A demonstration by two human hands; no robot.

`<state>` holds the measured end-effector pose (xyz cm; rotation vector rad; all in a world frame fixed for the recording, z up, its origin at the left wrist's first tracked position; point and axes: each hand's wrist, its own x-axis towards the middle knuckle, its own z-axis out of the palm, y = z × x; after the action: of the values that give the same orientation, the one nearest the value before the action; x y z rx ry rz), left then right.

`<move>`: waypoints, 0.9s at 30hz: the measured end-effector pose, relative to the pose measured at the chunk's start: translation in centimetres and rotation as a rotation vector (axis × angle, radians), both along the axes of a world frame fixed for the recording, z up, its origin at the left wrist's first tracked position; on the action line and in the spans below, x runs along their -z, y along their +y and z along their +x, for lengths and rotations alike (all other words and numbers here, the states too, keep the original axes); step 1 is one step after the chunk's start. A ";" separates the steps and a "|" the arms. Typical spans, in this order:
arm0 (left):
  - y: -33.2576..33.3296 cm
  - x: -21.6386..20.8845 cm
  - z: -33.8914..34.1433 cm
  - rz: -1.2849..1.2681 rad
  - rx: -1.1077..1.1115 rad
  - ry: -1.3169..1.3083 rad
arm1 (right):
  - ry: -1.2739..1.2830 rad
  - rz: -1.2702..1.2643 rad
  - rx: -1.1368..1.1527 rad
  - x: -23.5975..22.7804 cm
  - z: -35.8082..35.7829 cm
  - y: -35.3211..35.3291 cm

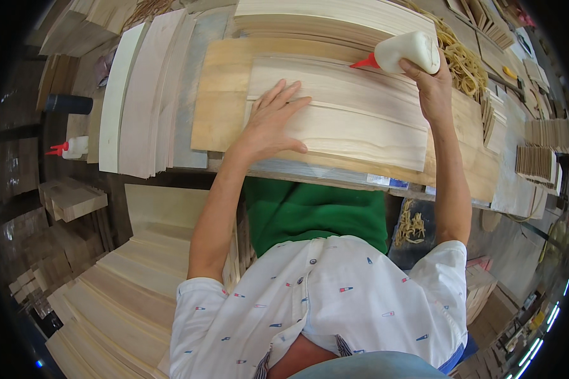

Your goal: Assembling wooden panels into rectangular boxes using glue and checking their fit.

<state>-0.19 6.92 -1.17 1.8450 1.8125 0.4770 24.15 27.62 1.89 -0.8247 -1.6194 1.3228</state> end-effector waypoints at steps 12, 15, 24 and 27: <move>0.1 0.7 -0.3 0.048 0.014 -0.040 | 0.262 -0.169 -0.092 0.7 -10.9 -2.6; 0.1 0.5 -0.2 0.049 0.011 -0.052 | 0.199 -0.125 -0.125 1.0 -13.5 -3.1; -0.2 0.5 -0.2 0.072 0.006 -0.055 | 0.150 -0.129 -0.215 0.2 -15.1 -4.1; -0.2 0.3 -0.2 0.068 0.001 -0.058 | 0.099 -0.100 -0.201 0.0 -15.4 -4.3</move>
<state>-0.41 6.70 -1.44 1.8574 1.7770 0.5929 8.80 23.30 1.91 -0.6578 -1.6005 1.5718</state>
